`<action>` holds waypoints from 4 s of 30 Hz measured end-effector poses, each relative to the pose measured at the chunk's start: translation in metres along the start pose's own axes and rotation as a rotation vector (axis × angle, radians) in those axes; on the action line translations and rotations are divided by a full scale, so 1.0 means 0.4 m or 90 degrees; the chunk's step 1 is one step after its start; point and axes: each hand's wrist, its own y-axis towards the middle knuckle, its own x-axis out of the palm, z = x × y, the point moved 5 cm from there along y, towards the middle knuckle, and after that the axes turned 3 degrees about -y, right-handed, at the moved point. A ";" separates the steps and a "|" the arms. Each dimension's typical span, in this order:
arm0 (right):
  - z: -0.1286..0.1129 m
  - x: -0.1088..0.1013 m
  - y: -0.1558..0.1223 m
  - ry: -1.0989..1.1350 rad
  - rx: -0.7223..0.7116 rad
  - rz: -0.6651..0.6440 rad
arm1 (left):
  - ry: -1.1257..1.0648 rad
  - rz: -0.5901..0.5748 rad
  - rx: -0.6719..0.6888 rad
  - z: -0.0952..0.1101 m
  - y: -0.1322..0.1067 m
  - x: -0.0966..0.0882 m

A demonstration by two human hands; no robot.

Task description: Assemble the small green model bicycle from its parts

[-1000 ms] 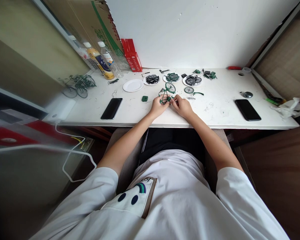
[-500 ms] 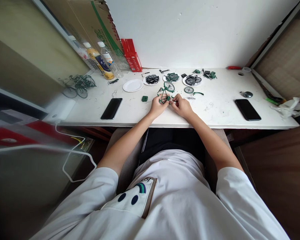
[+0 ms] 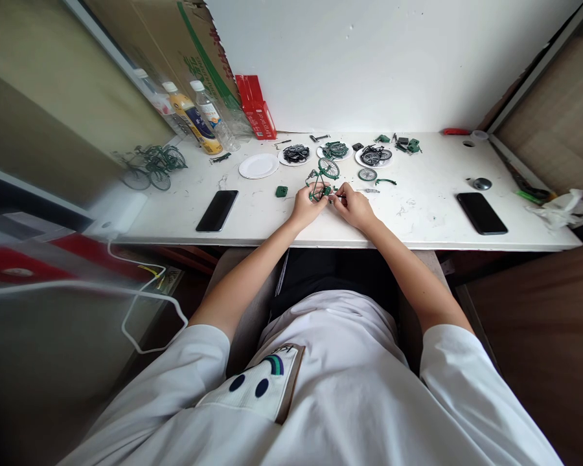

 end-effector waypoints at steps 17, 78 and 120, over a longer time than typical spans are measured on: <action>-0.001 0.001 0.002 -0.006 -0.006 -0.001 | 0.007 -0.010 0.006 -0.015 0.004 0.000; 0.004 0.007 0.005 -0.050 0.008 -0.019 | 0.052 -0.019 0.009 -0.010 0.001 0.000; -0.004 0.005 0.004 -0.074 0.013 -0.032 | 0.055 -0.030 0.002 -0.003 -0.003 0.003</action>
